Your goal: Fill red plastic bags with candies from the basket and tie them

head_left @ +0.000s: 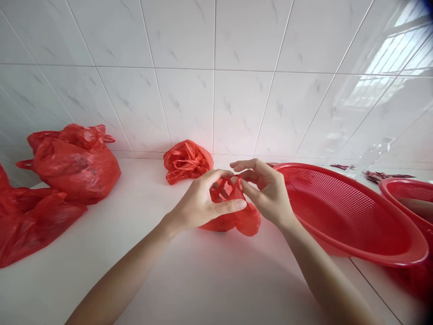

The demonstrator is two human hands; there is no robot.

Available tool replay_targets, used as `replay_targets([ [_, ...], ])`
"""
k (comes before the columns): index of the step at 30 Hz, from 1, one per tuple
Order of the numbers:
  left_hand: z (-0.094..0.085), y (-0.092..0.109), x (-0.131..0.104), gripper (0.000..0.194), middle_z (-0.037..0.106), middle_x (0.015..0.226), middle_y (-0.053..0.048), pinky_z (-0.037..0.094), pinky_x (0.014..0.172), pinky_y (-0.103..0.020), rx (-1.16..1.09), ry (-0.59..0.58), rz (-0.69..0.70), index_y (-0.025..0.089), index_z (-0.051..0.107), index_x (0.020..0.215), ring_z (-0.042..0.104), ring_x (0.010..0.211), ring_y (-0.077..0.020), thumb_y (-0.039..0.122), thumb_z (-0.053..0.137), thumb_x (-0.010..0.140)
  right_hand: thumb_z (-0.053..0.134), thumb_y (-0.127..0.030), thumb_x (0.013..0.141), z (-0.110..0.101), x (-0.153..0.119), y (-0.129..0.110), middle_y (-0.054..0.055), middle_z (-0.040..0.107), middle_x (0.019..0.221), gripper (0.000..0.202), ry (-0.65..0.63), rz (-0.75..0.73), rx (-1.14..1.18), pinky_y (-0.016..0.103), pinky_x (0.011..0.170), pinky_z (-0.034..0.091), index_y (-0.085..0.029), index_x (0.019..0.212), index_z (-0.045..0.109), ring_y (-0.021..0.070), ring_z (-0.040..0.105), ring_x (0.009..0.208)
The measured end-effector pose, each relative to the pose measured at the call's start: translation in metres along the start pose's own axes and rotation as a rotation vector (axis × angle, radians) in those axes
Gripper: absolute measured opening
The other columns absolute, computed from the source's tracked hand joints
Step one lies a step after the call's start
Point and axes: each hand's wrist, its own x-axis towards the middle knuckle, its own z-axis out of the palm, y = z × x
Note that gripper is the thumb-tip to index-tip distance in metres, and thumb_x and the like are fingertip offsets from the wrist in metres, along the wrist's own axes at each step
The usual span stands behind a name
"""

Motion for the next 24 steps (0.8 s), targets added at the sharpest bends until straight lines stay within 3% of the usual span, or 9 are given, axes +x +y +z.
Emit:
replay_targets([
  [3,0.003,0.000,0.000,0.029,0.069,0.103,-0.005,0.057,0.078,-0.031,-0.018,0.100,0.007,0.022,0.065,0.109,0.067,0.089,-0.0195,0.041,0.068,0.087,0.059,-0.022,0.093,0.004,-0.002,-0.004,0.006,0.068,0.117,0.019,-0.017,-0.028,0.018,0.034,0.084,0.057,-0.023,0.111,0.063,0.0163,0.070,0.090],
  [5,-0.002,-0.001,0.002,0.025,0.068,0.097,-0.005,0.058,0.073,-0.030,-0.060,0.166,-0.012,0.020,0.066,0.102,0.067,0.086,-0.0193,0.041,0.064,0.090,0.060,-0.027,0.093,0.003,-0.002,-0.005,0.007,0.064,0.127,0.029,-0.040,-0.051,0.013,0.037,0.093,0.055,-0.024,0.122,0.060,0.0193,0.067,0.105],
  [8,-0.013,-0.003,0.006,0.027,0.066,0.091,-0.005,0.059,0.064,-0.028,-0.131,0.252,-0.024,0.018,0.067,0.097,0.065,0.080,-0.0183,0.044,0.066,0.088,0.075,-0.040,0.082,0.001,-0.001,0.002,0.010,0.046,0.151,0.072,-0.182,0.028,-0.125,0.046,0.111,0.042,-0.027,0.145,0.043,0.0279,0.045,0.138],
  [10,-0.017,-0.003,0.007,0.027,0.066,0.091,-0.005,0.060,0.063,-0.027,-0.162,0.294,-0.006,0.018,0.068,0.093,0.064,0.080,-0.0176,0.044,0.068,0.087,0.082,-0.048,0.072,0.002,0.000,0.012,0.011,0.034,0.160,0.097,-0.306,0.145,-0.210,0.051,0.115,0.036,-0.028,0.153,0.033,0.0321,0.031,0.147],
  [12,-0.020,-0.003,0.008,0.027,0.066,0.094,-0.005,0.060,0.062,-0.026,-0.178,0.323,0.008,0.018,0.069,0.092,0.063,0.080,-0.0171,0.044,0.070,0.086,0.078,-0.051,0.075,0.006,0.001,0.023,0.011,0.042,0.155,0.087,-0.386,0.224,-0.191,0.049,0.111,0.040,-0.026,0.149,0.041,0.0322,0.039,0.142],
  [14,-0.022,-0.002,0.008,0.027,0.067,0.096,-0.006,0.060,0.061,-0.026,-0.176,0.350,0.015,0.017,0.070,0.093,0.064,0.079,-0.0164,0.043,0.070,0.085,0.066,-0.049,0.087,0.011,0.003,0.032,0.009,0.063,0.133,0.050,-0.399,0.235,-0.085,0.043,0.101,0.048,-0.022,0.129,0.061,0.0278,0.059,0.121],
  [17,-0.027,-0.002,0.007,0.030,0.069,0.101,-0.007,0.060,0.065,-0.029,-0.169,0.365,0.037,0.017,0.071,0.102,0.066,0.076,-0.0159,0.041,0.072,0.084,0.059,-0.044,0.092,0.016,0.006,0.038,0.005,0.073,0.096,0.030,-0.267,0.249,0.106,0.035,0.086,0.053,-0.018,0.096,0.072,0.0217,0.067,0.092],
  [21,-0.045,-0.005,0.007,0.040,0.068,0.117,-0.009,0.059,0.082,-0.034,-0.120,0.410,0.074,0.017,0.070,0.114,0.069,0.094,-0.0210,0.031,0.078,0.078,0.064,-0.046,0.089,0.013,0.010,0.041,0.007,0.073,0.107,0.030,-0.037,0.381,0.467,0.035,0.086,0.054,-0.020,0.100,0.072,0.0239,0.068,0.099],
  [24,-0.060,-0.007,0.007,0.045,0.068,0.120,-0.009,0.057,0.091,-0.037,-0.089,0.542,0.136,0.018,0.067,0.118,0.068,0.099,-0.0214,0.025,0.078,0.076,0.065,-0.049,0.087,0.007,0.014,0.047,0.007,0.074,0.109,0.028,0.058,0.467,0.687,0.038,0.087,0.055,-0.022,0.091,0.070,0.0255,0.069,0.102],
])
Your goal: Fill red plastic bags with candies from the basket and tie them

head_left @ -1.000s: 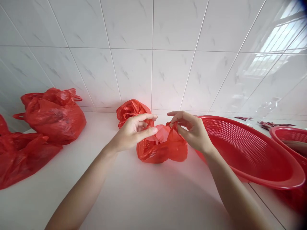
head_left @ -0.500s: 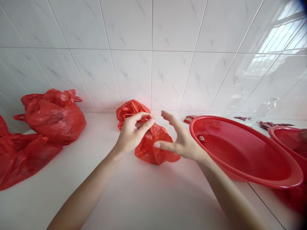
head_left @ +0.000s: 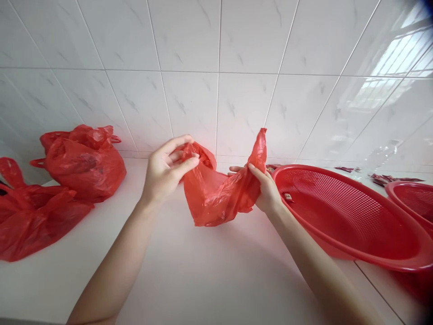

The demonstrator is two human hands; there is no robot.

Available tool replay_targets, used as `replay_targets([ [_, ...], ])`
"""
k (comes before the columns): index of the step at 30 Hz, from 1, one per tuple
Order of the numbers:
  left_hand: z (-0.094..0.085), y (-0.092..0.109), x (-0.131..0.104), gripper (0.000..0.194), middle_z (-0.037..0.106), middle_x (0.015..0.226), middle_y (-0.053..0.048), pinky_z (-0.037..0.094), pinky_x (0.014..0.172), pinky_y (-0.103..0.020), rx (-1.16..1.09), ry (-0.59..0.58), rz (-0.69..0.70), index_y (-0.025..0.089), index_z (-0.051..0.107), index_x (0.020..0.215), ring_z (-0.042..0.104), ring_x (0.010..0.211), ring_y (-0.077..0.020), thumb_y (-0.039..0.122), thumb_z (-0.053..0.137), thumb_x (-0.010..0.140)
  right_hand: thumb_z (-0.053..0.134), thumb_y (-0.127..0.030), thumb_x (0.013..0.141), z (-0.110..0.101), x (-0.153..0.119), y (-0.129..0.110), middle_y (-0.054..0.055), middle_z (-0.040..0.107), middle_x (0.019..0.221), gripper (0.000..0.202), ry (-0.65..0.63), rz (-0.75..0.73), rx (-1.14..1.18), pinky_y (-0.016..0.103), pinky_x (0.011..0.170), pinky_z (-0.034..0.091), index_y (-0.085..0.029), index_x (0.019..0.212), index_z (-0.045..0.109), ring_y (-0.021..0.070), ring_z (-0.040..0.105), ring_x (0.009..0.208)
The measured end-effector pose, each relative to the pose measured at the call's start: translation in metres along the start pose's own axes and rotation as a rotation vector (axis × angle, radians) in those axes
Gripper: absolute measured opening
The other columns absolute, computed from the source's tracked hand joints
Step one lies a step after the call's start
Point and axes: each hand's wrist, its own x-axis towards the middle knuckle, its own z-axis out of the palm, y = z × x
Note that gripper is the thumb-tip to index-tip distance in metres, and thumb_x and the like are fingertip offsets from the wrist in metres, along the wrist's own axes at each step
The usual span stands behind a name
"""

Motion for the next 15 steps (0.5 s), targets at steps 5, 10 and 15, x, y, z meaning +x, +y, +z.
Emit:
replay_targets([
  [5,-0.017,0.001,0.007,0.048,0.067,0.122,-0.009,0.055,0.097,-0.040,0.040,0.028,0.081,0.020,0.064,0.122,0.067,0.105,-0.0229,0.026,0.076,0.076,0.063,-0.053,0.086,-0.009,0.007,0.001,0.005,0.076,0.103,0.031,0.010,0.089,0.031,0.039,0.089,0.056,-0.023,0.082,0.065,0.0266,0.070,0.103],
  [10,-0.036,-0.015,0.014,0.082,0.059,0.136,-0.012,0.052,0.098,-0.041,0.296,-0.340,-0.195,0.028,0.040,0.149,0.061,0.120,-0.0278,0.040,0.077,0.076,0.069,-0.046,0.082,-0.009,0.007,0.013,0.010,0.077,0.100,0.028,0.160,0.156,0.000,0.041,0.089,0.057,-0.019,0.091,0.067,0.0290,0.071,0.101],
  [15,-0.055,-0.041,0.022,0.088,0.062,0.134,-0.012,0.052,0.090,-0.037,0.553,-0.651,-0.387,0.029,0.040,0.150,0.063,0.115,-0.0288,0.052,0.076,0.072,0.070,-0.041,0.081,-0.013,0.011,0.019,0.010,0.078,0.099,0.024,0.286,0.119,0.007,0.042,0.090,0.057,-0.019,0.091,0.068,0.0292,0.072,0.100],
])
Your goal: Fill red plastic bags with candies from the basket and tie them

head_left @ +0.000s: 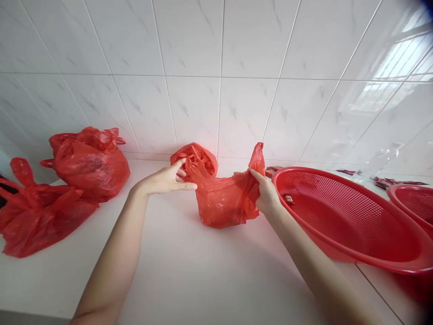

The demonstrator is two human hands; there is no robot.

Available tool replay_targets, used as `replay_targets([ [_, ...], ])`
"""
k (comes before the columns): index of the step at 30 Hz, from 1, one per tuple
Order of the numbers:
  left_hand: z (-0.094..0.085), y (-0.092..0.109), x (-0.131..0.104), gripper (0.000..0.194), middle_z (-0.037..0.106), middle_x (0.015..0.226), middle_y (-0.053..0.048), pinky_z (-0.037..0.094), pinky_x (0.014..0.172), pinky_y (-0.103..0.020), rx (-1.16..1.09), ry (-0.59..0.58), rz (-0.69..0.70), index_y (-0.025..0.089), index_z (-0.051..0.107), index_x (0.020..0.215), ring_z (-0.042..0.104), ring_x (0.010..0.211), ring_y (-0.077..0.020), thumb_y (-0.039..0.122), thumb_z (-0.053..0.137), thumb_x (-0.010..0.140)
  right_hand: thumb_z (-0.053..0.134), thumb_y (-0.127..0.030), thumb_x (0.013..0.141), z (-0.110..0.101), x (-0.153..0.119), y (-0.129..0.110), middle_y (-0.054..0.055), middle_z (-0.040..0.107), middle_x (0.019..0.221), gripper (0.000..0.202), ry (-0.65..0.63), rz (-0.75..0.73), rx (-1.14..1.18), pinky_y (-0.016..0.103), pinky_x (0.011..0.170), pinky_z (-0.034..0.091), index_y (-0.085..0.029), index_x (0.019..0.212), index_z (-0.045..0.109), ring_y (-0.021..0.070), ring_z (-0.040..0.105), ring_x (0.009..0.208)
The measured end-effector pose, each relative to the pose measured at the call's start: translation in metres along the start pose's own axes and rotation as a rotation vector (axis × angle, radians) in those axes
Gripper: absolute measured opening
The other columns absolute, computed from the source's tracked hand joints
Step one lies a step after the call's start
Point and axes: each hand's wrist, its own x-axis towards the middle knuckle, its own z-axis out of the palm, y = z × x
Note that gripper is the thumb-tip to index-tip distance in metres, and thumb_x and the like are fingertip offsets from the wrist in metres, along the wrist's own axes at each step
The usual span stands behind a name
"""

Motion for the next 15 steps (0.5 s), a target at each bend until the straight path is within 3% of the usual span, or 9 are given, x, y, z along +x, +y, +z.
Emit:
replay_targets([
  [3,0.008,-0.010,0.010,0.076,0.062,0.134,-0.009,0.052,0.088,-0.033,0.020,-0.276,0.003,0.030,0.054,0.139,0.064,0.113,-0.0271,0.052,0.077,0.071,0.069,-0.039,0.082,0.000,0.001,-0.001,0.011,0.078,0.101,0.022,0.006,0.003,0.027,0.041,0.091,0.057,-0.018,0.089,0.070,0.0286,0.071,0.103],
  [5,0.020,-0.011,0.019,0.071,0.064,0.132,-0.008,0.052,0.086,-0.032,0.017,-0.341,0.030,0.029,0.059,0.134,0.064,0.112,-0.0267,0.052,0.078,0.069,0.068,-0.039,0.083,0.000,0.000,-0.002,0.011,0.077,0.105,0.022,0.000,0.034,0.032,0.040,0.092,0.056,-0.017,0.088,0.071,0.0282,0.070,0.107],
  [10,0.045,0.008,0.031,0.039,0.071,0.115,-0.005,0.049,0.093,-0.034,-0.093,-0.215,0.200,0.025,0.072,0.107,0.064,0.110,-0.0247,0.054,0.064,0.082,0.066,-0.038,0.085,0.000,-0.001,-0.005,0.012,0.077,0.107,0.023,-0.036,0.080,0.062,0.039,0.095,0.055,-0.016,0.088,0.073,0.0285,0.068,0.112],
  [13,0.044,0.022,0.026,0.034,0.070,0.113,-0.006,0.046,0.099,-0.036,-0.204,-0.046,0.326,0.022,0.071,0.098,0.062,0.110,-0.0238,0.052,0.058,0.088,0.063,-0.038,0.087,-0.002,-0.002,-0.009,0.012,0.077,0.102,0.024,-0.061,0.105,0.063,0.039,0.095,0.055,-0.016,0.086,0.074,0.0283,0.068,0.111],
  [15,0.040,0.024,0.022,0.037,0.070,0.113,-0.007,0.048,0.094,-0.036,-0.205,-0.035,0.286,0.022,0.070,0.102,0.064,0.106,-0.0244,0.053,0.064,0.083,0.062,-0.038,0.088,-0.002,-0.002,-0.011,0.012,0.078,0.100,0.024,-0.071,0.114,0.050,0.040,0.096,0.054,-0.017,0.085,0.073,0.0281,0.069,0.110],
])
